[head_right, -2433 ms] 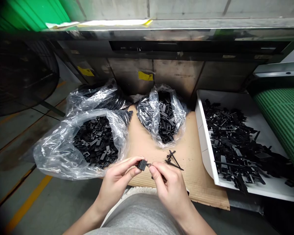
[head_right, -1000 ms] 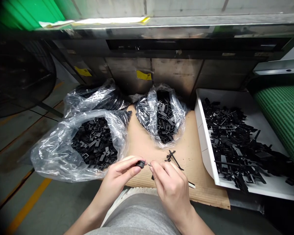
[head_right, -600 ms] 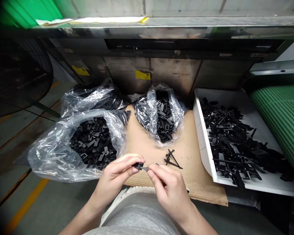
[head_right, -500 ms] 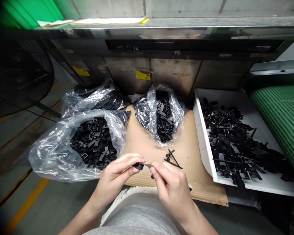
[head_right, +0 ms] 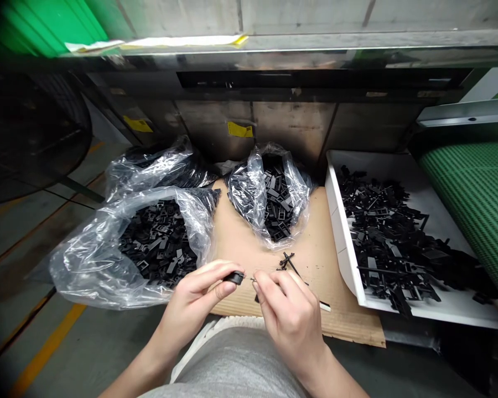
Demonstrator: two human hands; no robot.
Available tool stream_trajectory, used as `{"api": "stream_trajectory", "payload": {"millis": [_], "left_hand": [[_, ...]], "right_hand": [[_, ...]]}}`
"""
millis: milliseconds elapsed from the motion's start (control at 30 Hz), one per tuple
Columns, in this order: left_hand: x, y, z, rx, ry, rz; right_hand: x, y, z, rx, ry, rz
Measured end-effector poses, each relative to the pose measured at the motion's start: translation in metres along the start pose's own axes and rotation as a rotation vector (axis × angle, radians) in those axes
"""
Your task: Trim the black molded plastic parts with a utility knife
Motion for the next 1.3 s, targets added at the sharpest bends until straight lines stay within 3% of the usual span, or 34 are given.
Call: {"api": "stream_trajectory", "payload": {"millis": [433,733,867,1067,1300], "left_hand": [[0.000,0.004,-0.001,-0.076,0.025,-0.028],[-0.001,0.003,-0.003,-0.065,0.069,-0.020],[-0.004,0.002,-0.001,-0.037,0.089,-0.014],[-0.003,0.001,-0.004,0.010,0.077,0.045],[-0.002,0.001,-0.004,-0.008,0.060,0.020]], "right_hand": [[-0.001,-0.001,0.002,0.025,-0.073,-0.005],[0.006,0.001,0.002,0.041,0.011,0.028],[0.007,-0.004,0.001,0.104,-0.100,0.110],[-0.001,-0.013,-0.004,0.303,-0.456,0.402],[-0.009,-0.010,-0.001,0.087,-0.230,0.096]]}}
Point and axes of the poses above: each hand's wrist, its own y-axis away from the middle knuckle, its own x-axis out of the palm, z = x × y, the point moved 3 cm from there along -y, towards the middle knuckle, and after that the axes turned 5 degrees about y, right-handed, at the moved point
